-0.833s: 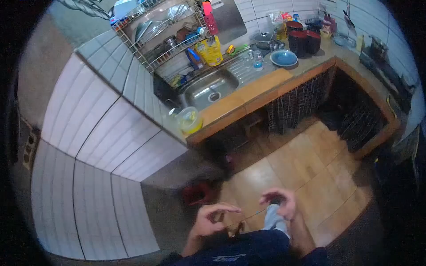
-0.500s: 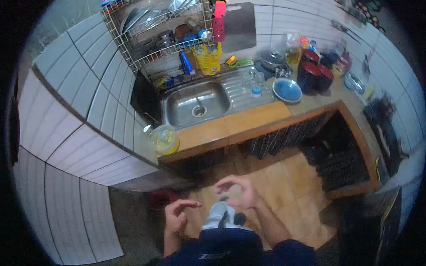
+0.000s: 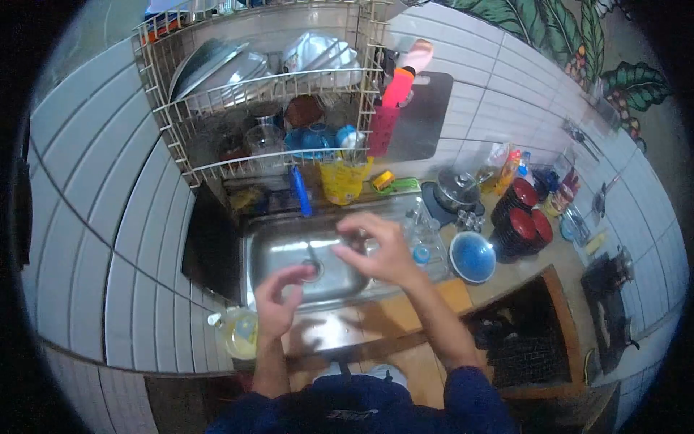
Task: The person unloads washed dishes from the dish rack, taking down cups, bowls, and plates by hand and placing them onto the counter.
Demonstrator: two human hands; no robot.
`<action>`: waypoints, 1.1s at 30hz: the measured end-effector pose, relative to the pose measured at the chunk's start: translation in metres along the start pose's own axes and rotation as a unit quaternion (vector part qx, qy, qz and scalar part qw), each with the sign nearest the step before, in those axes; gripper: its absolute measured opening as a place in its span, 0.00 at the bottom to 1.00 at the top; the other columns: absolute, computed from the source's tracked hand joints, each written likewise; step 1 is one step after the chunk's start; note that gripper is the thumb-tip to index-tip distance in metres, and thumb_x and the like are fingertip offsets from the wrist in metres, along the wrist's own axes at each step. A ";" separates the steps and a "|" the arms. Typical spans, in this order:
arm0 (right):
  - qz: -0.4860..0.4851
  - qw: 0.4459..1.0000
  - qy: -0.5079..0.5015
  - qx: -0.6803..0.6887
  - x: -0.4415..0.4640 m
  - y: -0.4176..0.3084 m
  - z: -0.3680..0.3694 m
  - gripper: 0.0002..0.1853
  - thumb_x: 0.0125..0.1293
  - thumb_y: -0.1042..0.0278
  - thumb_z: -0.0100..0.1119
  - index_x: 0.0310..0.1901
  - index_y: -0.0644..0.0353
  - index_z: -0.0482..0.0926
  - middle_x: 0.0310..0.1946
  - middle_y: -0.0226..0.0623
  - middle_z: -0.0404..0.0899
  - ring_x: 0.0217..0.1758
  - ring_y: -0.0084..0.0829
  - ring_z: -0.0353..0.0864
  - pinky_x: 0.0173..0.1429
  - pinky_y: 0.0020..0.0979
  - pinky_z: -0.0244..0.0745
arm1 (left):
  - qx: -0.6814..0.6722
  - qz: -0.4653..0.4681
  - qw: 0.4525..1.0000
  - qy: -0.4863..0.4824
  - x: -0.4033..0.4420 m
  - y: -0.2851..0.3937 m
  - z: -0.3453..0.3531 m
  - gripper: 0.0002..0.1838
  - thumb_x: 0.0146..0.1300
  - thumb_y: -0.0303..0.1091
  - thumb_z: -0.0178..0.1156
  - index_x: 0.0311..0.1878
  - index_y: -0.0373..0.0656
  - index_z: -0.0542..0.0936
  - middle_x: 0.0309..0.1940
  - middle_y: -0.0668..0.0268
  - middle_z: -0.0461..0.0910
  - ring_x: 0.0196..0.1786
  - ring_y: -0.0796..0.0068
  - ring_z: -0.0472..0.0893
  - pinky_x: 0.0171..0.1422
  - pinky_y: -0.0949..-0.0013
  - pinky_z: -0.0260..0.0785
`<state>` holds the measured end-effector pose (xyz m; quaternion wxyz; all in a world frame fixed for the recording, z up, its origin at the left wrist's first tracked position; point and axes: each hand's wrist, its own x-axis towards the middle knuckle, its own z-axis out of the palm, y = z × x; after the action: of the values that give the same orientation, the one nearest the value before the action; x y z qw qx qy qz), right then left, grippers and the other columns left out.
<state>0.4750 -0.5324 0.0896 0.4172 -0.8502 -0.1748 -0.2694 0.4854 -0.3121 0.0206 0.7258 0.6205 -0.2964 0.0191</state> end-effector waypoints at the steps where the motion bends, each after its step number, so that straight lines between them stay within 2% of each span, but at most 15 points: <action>1: -0.032 0.999 0.013 -0.022 0.026 0.014 0.004 0.14 0.52 0.68 0.70 0.40 0.63 0.81 0.42 0.40 0.82 0.41 0.29 0.83 0.37 0.26 0.79 | -0.046 -0.004 0.999 0.024 0.017 0.002 0.001 0.17 0.60 0.31 0.61 0.50 0.32 0.77 0.47 0.56 0.81 0.48 0.70 0.80 0.56 0.68 0.70; 4: -0.113 0.980 0.053 -0.153 0.108 0.067 0.022 0.14 0.52 0.71 0.66 0.41 0.63 0.79 0.39 0.44 0.80 0.42 0.41 0.82 0.43 0.35 0.80 | -0.071 0.004 0.996 0.056 0.043 0.000 0.003 0.17 0.62 0.32 0.60 0.50 0.32 0.76 0.46 0.55 0.81 0.48 0.69 0.80 0.56 0.67 0.70; 6: -0.207 0.942 0.109 -0.242 0.158 0.108 0.035 0.15 0.49 0.75 0.63 0.41 0.65 0.78 0.36 0.48 0.79 0.43 0.50 0.79 0.50 0.43 0.76 | -0.080 0.003 0.994 0.077 0.047 -0.004 0.012 0.15 0.62 0.31 0.60 0.48 0.31 0.77 0.46 0.54 0.81 0.47 0.69 0.80 0.56 0.67 0.70; 7: -0.207 0.945 0.105 -0.233 0.174 0.125 0.038 0.15 0.49 0.75 0.63 0.41 0.65 0.78 0.36 0.48 0.79 0.43 0.50 0.79 0.50 0.43 0.76 | -0.068 -0.010 0.993 0.097 0.045 -0.009 0.016 0.14 0.62 0.31 0.59 0.48 0.31 0.77 0.46 0.54 0.81 0.47 0.69 0.80 0.55 0.67 0.70; 9: -0.130 0.908 0.049 -0.396 0.209 0.148 0.044 0.13 0.49 0.74 0.59 0.39 0.66 0.77 0.34 0.48 0.79 0.44 0.51 0.78 0.50 0.47 0.74 | -0.037 -0.027 0.991 0.126 0.043 -0.019 0.018 0.12 0.62 0.28 0.59 0.46 0.31 0.78 0.45 0.55 0.81 0.46 0.71 0.80 0.55 0.68 0.70; 10: -0.139 0.910 0.052 -0.386 0.218 0.157 0.048 0.13 0.49 0.74 0.59 0.39 0.66 0.77 0.34 0.48 0.79 0.44 0.51 0.78 0.50 0.47 0.74 | -0.024 -0.027 0.991 0.126 0.042 -0.021 0.018 0.11 0.62 0.27 0.58 0.45 0.31 0.79 0.44 0.56 0.82 0.46 0.71 0.80 0.55 0.69 0.70; 12: -0.069 0.887 -0.027 -0.455 0.228 0.176 0.050 0.11 0.51 0.69 0.57 0.37 0.63 0.78 0.35 0.49 0.79 0.43 0.48 0.79 0.46 0.46 0.75 | 0.014 -0.067 0.987 0.144 0.040 -0.030 0.015 0.11 0.64 0.31 0.55 0.44 0.34 0.80 0.43 0.55 0.82 0.46 0.68 0.80 0.50 0.67 0.71; 14: -0.097 0.885 -0.030 -0.455 0.234 0.190 0.052 0.10 0.53 0.67 0.54 0.36 0.60 0.78 0.34 0.47 0.79 0.41 0.44 0.79 0.44 0.44 0.75 | 0.048 -0.118 0.974 0.186 0.040 -0.035 0.013 0.11 0.64 0.30 0.54 0.42 0.33 0.80 0.42 0.55 0.83 0.45 0.69 0.81 0.50 0.69 0.72; 16: -0.010 0.863 -0.052 -0.502 0.232 0.181 0.048 0.10 0.52 0.70 0.53 0.37 0.59 0.79 0.35 0.46 0.79 0.42 0.43 0.79 0.44 0.43 0.75 | 0.047 -0.129 0.969 0.203 0.039 -0.042 0.010 0.10 0.64 0.29 0.54 0.42 0.33 0.80 0.40 0.54 0.83 0.42 0.69 0.82 0.48 0.69 0.72; 18: 0.014 0.873 -0.061 -0.483 0.229 0.165 0.045 0.11 0.52 0.72 0.53 0.38 0.60 0.79 0.37 0.45 0.79 0.45 0.43 0.79 0.47 0.42 0.75 | 0.028 -0.160 0.962 0.218 0.041 -0.047 0.011 0.09 0.65 0.29 0.54 0.41 0.33 0.80 0.40 0.54 0.83 0.41 0.68 0.82 0.48 0.69 0.73; 20: -0.042 0.893 -0.027 -0.447 0.224 0.176 0.046 0.12 0.52 0.72 0.53 0.39 0.60 0.79 0.38 0.46 0.78 0.46 0.43 0.79 0.49 0.40 0.75 | 0.028 -0.166 0.966 0.198 0.045 -0.055 0.015 0.09 0.66 0.29 0.53 0.41 0.33 0.79 0.39 0.54 0.83 0.41 0.68 0.82 0.48 0.68 0.73; 21: -0.086 0.875 0.037 -0.474 0.221 0.179 0.048 0.12 0.52 0.72 0.53 0.39 0.61 0.79 0.38 0.47 0.78 0.46 0.45 0.79 0.51 0.40 0.74 | 0.019 -0.153 0.970 0.188 0.047 -0.058 0.016 0.09 0.66 0.29 0.53 0.40 0.33 0.79 0.39 0.54 0.83 0.41 0.68 0.82 0.48 0.68 0.73; 26: -0.049 0.883 -0.048 -0.464 0.223 0.153 0.035 0.11 0.52 0.75 0.54 0.38 0.66 0.78 0.37 0.50 0.78 0.45 0.46 0.79 0.49 0.40 0.77 | 0.034 -0.149 0.974 0.168 0.051 -0.064 0.015 0.10 0.68 0.30 0.53 0.41 0.33 0.79 0.39 0.55 0.83 0.41 0.67 0.82 0.48 0.68 0.73; 28: -0.005 0.868 -0.037 -0.495 0.221 0.150 0.038 0.11 0.50 0.77 0.57 0.37 0.69 0.78 0.35 0.52 0.77 0.45 0.48 0.79 0.44 0.38 0.80 | 0.036 -0.147 0.975 0.163 0.051 -0.065 0.011 0.10 0.68 0.30 0.53 0.41 0.33 0.79 0.39 0.55 0.83 0.41 0.67 0.82 0.48 0.68 0.73; 33: -0.087 0.873 0.078 -0.473 0.211 0.147 0.033 0.14 0.50 0.76 0.59 0.40 0.70 0.76 0.41 0.56 0.74 0.47 0.50 0.78 0.40 0.39 0.82 | 0.052 -0.153 0.976 0.147 0.052 -0.077 0.005 0.08 0.66 0.28 0.55 0.40 0.33 0.79 0.38 0.56 0.83 0.42 0.69 0.82 0.49 0.69 0.72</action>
<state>0.7295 -0.5774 0.1105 -0.0473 -0.9038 -0.0666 -0.4201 0.5564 -0.3519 -0.0240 0.7223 0.6860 -0.0865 0.0141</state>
